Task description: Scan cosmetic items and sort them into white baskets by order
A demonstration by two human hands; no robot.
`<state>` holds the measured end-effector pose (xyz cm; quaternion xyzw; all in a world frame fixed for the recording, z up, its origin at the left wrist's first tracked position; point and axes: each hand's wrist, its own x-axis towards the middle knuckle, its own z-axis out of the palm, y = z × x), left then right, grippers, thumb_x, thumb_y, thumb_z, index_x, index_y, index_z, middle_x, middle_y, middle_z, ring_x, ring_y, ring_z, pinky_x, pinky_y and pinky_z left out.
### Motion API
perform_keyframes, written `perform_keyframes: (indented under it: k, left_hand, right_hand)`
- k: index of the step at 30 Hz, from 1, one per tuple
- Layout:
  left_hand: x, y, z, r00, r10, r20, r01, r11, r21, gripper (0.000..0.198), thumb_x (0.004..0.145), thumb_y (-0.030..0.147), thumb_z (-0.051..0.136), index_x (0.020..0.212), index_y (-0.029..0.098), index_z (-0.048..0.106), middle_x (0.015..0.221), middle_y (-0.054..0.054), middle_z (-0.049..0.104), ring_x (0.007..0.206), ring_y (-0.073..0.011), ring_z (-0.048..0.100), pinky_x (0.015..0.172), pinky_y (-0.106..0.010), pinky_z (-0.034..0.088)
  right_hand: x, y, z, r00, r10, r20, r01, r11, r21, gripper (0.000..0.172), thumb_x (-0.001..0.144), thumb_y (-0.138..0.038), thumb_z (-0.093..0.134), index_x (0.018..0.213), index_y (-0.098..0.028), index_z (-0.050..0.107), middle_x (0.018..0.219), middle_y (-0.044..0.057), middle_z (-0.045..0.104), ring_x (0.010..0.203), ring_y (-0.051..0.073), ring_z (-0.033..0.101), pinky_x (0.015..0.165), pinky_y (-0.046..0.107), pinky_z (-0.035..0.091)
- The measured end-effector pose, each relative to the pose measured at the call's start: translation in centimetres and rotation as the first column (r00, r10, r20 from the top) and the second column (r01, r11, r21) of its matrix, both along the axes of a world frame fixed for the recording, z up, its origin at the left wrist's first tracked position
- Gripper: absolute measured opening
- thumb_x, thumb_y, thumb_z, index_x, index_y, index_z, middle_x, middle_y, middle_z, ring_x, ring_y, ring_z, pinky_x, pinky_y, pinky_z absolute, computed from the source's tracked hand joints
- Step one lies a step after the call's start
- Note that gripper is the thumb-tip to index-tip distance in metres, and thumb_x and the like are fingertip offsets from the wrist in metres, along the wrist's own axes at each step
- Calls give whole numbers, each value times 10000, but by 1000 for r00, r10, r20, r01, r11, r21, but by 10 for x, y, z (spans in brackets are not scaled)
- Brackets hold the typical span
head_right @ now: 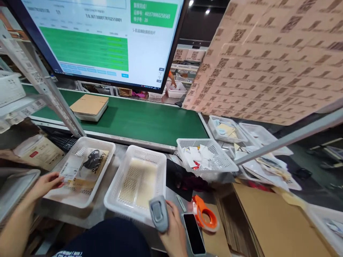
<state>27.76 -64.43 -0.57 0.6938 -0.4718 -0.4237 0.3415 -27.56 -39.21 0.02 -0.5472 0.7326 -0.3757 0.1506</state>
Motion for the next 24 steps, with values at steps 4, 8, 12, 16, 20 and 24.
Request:
perform_keyframes:
  k: [4,8,12,16,20,24]
  left_hand:
    - [-111,-2,1,940,-169,-298,166,986,-34,767,442,753,1052,852,180,748,813,-78,805,739,-257,786,734,-346,689]
    - [-217,0,-17,876,-252,-410,261,965,-35,755,464,739,1026,873,186,714,769,-71,793,650,-233,765,680,-341,666]
    - [-271,7,-39,857,-387,-339,401,916,-33,707,552,764,921,903,208,660,782,-100,800,588,-249,735,587,-345,601]
    - [-266,3,-56,899,-437,8,430,882,-194,666,780,787,738,1091,198,740,854,-109,809,679,-291,741,674,-407,608]
    - [-212,-36,-70,921,-169,351,284,908,-309,597,1032,579,561,1371,117,726,1239,-186,805,1036,-318,801,1007,-479,662]
    - [-161,-72,-91,851,-33,525,159,967,-197,770,1028,399,672,1646,-38,532,1709,-387,519,1673,-500,456,1358,-688,420]
  right_hand:
    - [52,-56,49,959,276,66,-283,950,135,415,772,-176,700,1181,-209,757,1274,130,716,1088,297,780,923,350,611]
    - [86,-83,80,955,294,-36,-266,905,331,351,830,-166,740,1178,-205,740,1181,98,719,1018,296,761,833,336,515]
    - [86,-68,75,969,229,-96,-160,873,461,504,844,-152,767,1342,-230,754,1257,96,766,1082,314,779,847,332,489]
    - [76,-33,48,994,98,-47,-69,898,434,417,795,-111,751,1193,-227,794,1157,85,803,1064,301,786,856,309,499]
    - [64,-3,17,996,-44,71,12,917,398,240,803,-237,722,1031,-211,793,1020,100,824,967,328,794,832,345,532]
    - [62,6,1,978,-92,185,10,915,403,273,774,-388,784,992,-225,799,1003,104,849,949,354,807,834,374,573]
